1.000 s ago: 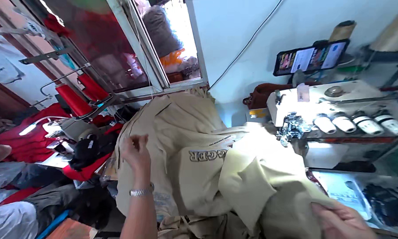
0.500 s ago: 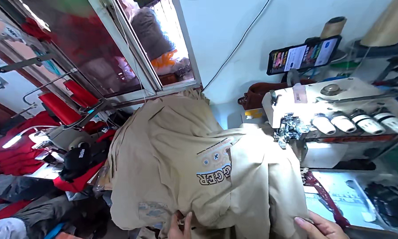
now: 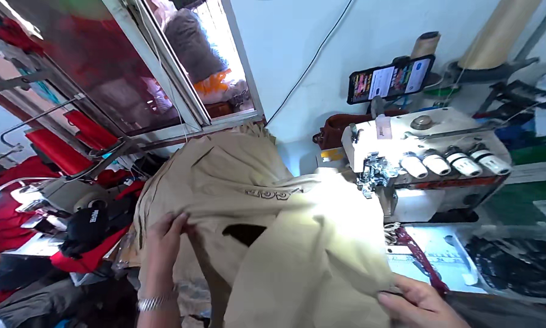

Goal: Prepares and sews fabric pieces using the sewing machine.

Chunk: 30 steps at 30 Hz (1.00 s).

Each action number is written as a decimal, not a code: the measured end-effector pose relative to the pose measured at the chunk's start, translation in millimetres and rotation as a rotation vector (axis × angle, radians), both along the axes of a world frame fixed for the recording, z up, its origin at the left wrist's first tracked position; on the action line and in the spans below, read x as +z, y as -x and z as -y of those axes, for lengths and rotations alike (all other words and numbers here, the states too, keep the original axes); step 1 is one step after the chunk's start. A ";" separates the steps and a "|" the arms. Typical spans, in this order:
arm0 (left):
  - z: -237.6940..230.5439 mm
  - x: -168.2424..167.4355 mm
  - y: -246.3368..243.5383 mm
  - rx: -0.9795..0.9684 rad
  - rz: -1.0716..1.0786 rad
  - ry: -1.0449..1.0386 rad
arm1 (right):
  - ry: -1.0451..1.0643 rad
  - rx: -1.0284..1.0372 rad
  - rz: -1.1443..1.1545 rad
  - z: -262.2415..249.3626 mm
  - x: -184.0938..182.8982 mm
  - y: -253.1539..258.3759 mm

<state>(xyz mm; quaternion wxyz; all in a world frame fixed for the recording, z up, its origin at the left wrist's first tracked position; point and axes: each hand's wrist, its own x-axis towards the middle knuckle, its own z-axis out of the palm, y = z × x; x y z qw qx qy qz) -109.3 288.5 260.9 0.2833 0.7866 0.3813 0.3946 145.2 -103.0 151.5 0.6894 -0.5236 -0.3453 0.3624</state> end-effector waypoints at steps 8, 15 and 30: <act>73.6 -54.0 -102.9 -0.321 -0.409 0.214 | 0.149 -0.106 -0.006 -20.0 -44.4 15.4; 80.3 -64.8 -107.5 -0.345 -0.080 0.382 | 0.155 -0.132 0.040 -11.5 -45.4 11.6; 177.5 -95.4 -125.1 -0.697 -0.248 0.094 | 0.068 -0.127 0.202 -17.9 -39.2 7.7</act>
